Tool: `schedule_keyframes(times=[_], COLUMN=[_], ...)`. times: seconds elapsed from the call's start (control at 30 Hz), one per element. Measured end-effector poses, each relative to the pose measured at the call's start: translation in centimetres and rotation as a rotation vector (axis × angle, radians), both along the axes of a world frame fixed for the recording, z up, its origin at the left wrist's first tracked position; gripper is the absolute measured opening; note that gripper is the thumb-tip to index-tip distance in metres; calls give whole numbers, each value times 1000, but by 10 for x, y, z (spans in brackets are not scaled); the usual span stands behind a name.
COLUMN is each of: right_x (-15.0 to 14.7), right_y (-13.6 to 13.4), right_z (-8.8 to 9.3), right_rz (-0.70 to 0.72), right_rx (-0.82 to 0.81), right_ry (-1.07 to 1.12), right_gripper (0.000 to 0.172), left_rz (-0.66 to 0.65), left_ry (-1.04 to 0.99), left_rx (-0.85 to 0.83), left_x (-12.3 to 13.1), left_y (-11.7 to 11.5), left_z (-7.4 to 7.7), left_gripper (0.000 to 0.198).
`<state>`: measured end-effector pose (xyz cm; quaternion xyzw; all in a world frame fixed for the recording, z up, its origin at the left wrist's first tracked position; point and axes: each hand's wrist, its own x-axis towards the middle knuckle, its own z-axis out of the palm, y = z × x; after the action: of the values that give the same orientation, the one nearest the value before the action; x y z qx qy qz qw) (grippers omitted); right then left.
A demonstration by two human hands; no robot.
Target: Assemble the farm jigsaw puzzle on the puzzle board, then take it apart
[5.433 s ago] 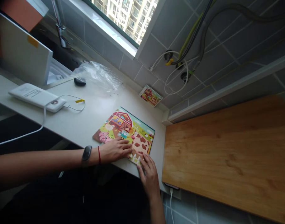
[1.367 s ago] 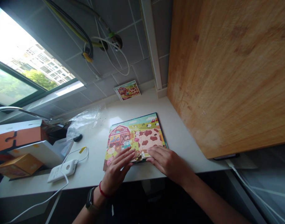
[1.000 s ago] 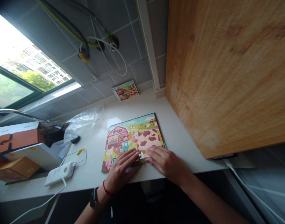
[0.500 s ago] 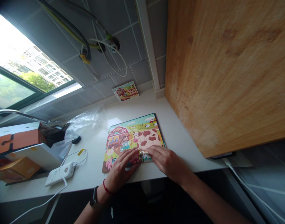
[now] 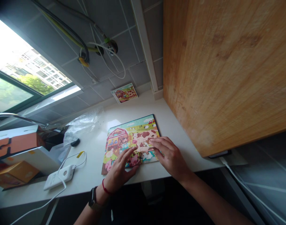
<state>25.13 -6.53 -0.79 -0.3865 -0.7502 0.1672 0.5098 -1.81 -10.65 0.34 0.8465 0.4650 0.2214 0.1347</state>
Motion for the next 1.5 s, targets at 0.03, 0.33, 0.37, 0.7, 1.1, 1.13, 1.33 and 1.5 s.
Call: schedule_keyframes(times=[0.03, 0.33, 0.37, 0.7, 1.1, 1.13, 1.33, 1.5], right_x=[1, 1, 1, -5, -5, -4, -4, -5], right_y=[0, 2, 3, 6, 2, 2, 2, 6], right_z=[0, 0, -1, -20, -11, -12, -19, -19], right_rz=[-21, 4, 2, 38, 67, 67, 62, 64], right_rx=[6, 57, 56, -60, -46, -39, 48, 143], right_ry=[9, -2, -11, -270, -397, -406, -437, -500], right_gripper=[33, 44, 45, 41, 34, 34, 27, 23], left_rz=[-7, 75, 69, -76, -86, -81, -66, -84], left_ry=[-2, -39, -39, 78, 240, 240, 208, 198], left_rx=[4, 96, 87, -37, 71, 77, 68, 42], left_x=[0, -19, -22, -21, -42, -44, -59, -69], left_y=[0, 16, 21, 45, 38, 38, 36, 37], left_z=[0, 16, 16, 15, 16, 16, 16, 13], left_gripper=[71, 54, 51, 49, 29, 29, 25, 27])
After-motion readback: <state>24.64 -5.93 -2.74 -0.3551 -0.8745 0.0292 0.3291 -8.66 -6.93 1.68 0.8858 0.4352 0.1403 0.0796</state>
